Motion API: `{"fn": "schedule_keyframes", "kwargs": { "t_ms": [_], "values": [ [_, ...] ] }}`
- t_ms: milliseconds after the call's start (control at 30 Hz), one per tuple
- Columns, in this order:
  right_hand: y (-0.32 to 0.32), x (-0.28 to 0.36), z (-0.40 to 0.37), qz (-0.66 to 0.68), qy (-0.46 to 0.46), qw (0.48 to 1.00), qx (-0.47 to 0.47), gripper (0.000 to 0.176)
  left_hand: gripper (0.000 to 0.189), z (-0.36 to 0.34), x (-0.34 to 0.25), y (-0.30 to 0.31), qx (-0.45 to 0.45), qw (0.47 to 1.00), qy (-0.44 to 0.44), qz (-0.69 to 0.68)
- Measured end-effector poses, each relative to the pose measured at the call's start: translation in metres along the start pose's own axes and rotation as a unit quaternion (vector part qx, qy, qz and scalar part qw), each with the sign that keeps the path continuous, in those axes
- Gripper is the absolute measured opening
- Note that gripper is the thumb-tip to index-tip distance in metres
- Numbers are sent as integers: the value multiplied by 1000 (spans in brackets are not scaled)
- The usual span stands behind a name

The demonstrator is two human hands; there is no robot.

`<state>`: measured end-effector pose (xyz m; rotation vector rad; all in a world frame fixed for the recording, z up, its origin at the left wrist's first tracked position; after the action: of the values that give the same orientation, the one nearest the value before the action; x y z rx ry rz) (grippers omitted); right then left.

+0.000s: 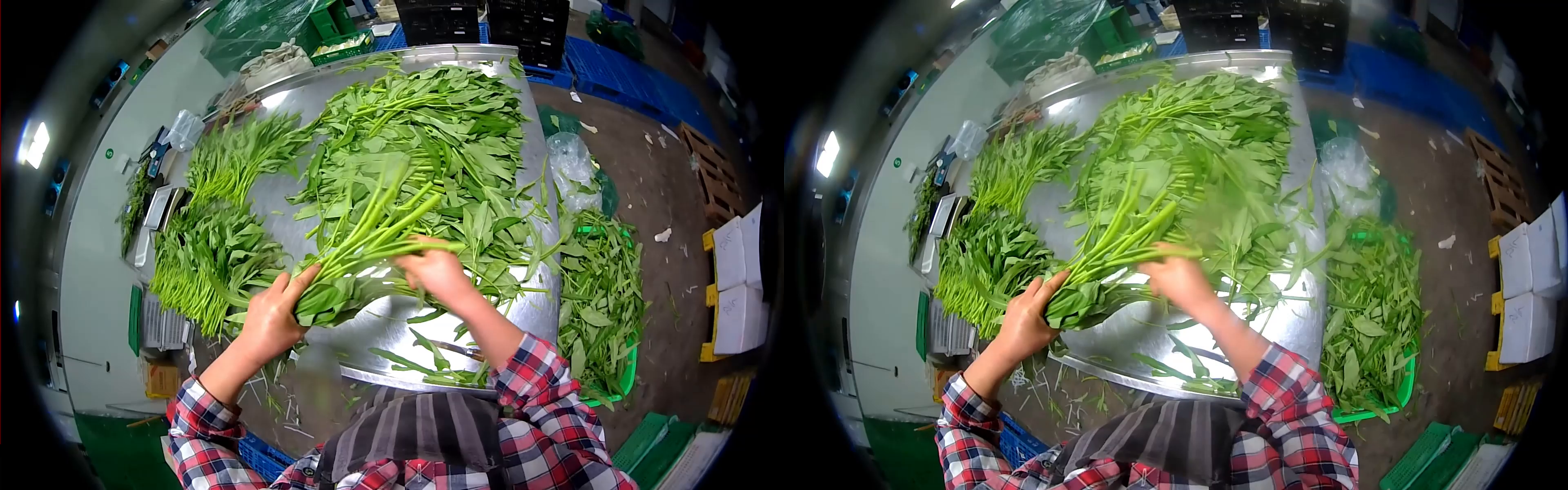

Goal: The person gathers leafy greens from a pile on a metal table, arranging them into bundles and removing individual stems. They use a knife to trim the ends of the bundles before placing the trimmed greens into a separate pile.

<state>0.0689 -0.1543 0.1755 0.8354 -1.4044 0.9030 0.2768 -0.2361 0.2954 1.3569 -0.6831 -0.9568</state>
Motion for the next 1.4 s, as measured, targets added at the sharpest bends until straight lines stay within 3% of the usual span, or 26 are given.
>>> {"fn": "schedule_keyframes", "kwargs": {
  "t_ms": [33,133,200,267,333,400,500,533,600,700,767,900,1000,1100,1133,1167,1233,1367,1400],
  "values": [
    [9,-3,-5,114,-20,993,-7,26,76,-2,-1,2,-5,1000,8,8],
    [83,-18,-5,169,-116,955,-215,19,76,-11,9,7,-28,998,-13,47],
    [108,-7,-6,118,-33,950,-288,16,77,-13,11,10,-34,996,-26,72],
    [104,7,-2,-66,128,952,-269,15,76,-11,11,9,-35,995,-42,85],
    [74,30,-8,-273,285,895,-207,18,73,-11,9,6,-28,993,-60,101],
    [35,58,-12,-384,326,852,-144,22,73,-9,2,6,-30,989,-80,117],
    [26,33,-4,-256,252,928,-102,19,72,-8,-5,10,-31,986,-95,130],
    [29,17,1,-123,191,967,-118,17,72,-8,-7,12,-35,986,-97,131],
    [51,-4,12,113,75,973,-189,17,72,-10,-6,14,-29,984,-93,146],
    [69,-4,15,155,38,982,-104,25,72,-13,-4,14,-35,983,-108,148],
    [58,-1,14,5,33,999,-1,28,72,-14,-6,13,-32,978,-128,163],
    [36,2,13,45,-23,997,60,20,70,-13,-8,12,-8,969,-145,198],
    [34,15,9,13,-11,998,57,15,67,-14,-6,13,-16,964,-152,217],
    [34,13,4,-1,48,998,48,24,63,-15,-7,15,-25,956,-166,239],
    [36,15,1,-53,78,995,19,18,62,-14,-7,15,-30,952,-178,245],
    [38,24,-3,-158,161,974,-11,17,60,-14,-7,14,-35,949,-189,252],
    [41,42,-17,-354,320,876,-64,15,58,-16,-5,9,-29,934,-219,281],
    [55,38,-29,-389,295,871,-58,15,59,-15,-9,7,-8,914,-282,293],
    [71,31,-28,-379,225,895,-70,16,58,-15,-9,7,-14,909,-288,300]
  ]
}}
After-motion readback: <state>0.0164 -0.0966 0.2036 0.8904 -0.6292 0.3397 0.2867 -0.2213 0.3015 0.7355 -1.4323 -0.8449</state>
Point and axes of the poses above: each hand's wrist, its own z-axis towards the middle knuckle, its own y-axis out of the back of the hand, x = y × z, the point moved 4 cm from there along z, towards the middle knuckle, and after that the axes turned 5 degrees about -x, right-handed, at the moved point
